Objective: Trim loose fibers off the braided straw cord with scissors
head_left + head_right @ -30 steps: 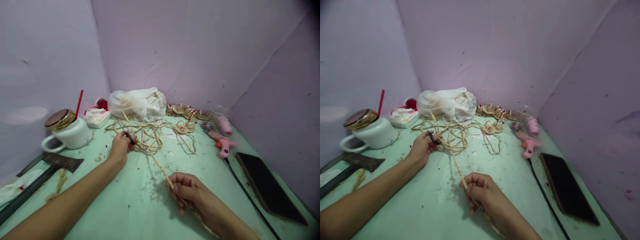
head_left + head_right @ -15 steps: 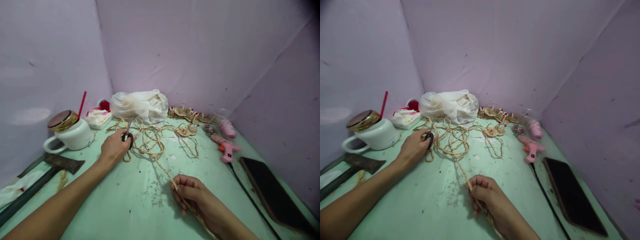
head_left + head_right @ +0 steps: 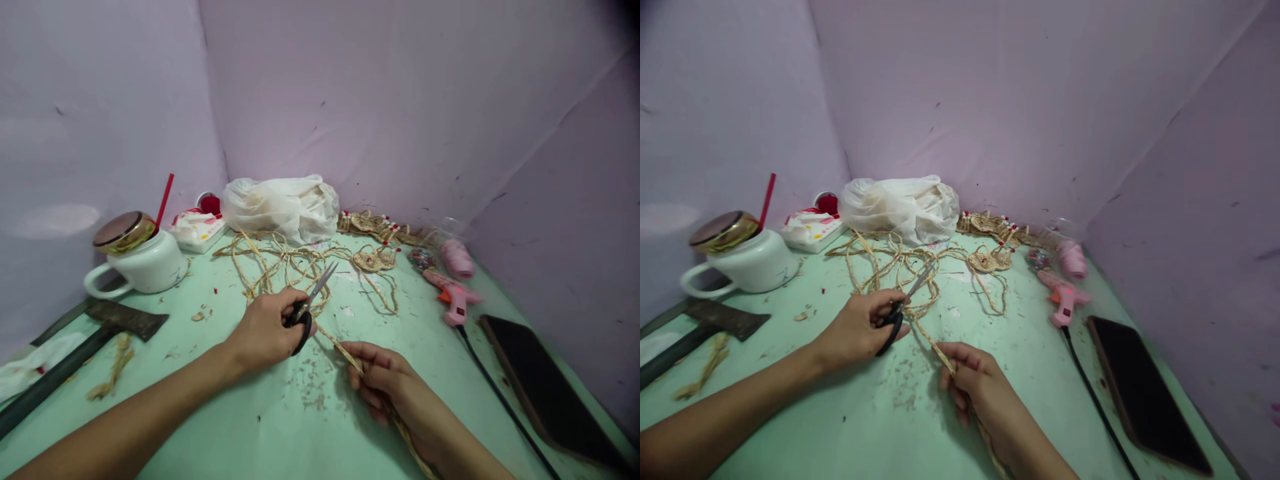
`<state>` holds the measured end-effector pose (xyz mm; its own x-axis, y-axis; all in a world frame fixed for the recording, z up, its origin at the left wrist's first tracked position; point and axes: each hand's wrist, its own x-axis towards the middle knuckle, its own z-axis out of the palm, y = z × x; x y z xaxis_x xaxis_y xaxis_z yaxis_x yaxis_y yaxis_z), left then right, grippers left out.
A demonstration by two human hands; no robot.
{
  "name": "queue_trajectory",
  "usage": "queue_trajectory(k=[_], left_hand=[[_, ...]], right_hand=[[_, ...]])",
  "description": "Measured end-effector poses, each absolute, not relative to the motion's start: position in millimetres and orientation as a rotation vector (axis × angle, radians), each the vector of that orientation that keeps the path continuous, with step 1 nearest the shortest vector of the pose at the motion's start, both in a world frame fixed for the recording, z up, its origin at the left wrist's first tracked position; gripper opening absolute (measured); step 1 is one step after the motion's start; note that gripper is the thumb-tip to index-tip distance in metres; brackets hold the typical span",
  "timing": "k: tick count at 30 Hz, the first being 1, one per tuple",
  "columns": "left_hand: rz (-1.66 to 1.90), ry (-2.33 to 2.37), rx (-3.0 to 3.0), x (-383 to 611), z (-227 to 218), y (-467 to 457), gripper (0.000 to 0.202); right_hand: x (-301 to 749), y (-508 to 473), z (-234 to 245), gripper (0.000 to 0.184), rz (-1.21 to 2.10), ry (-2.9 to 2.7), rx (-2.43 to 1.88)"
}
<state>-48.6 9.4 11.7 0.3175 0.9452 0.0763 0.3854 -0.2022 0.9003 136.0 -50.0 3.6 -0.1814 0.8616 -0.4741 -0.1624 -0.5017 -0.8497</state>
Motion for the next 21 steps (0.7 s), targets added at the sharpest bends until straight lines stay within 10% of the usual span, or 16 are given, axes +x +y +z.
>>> queue_trajectory(k=[21], left_hand=[[0.968, 1.501, 1.862, -53, -12, 23, 0.028]], right_hand=[[137, -51, 2, 0.032, 1.87, -0.788, -1.199]])
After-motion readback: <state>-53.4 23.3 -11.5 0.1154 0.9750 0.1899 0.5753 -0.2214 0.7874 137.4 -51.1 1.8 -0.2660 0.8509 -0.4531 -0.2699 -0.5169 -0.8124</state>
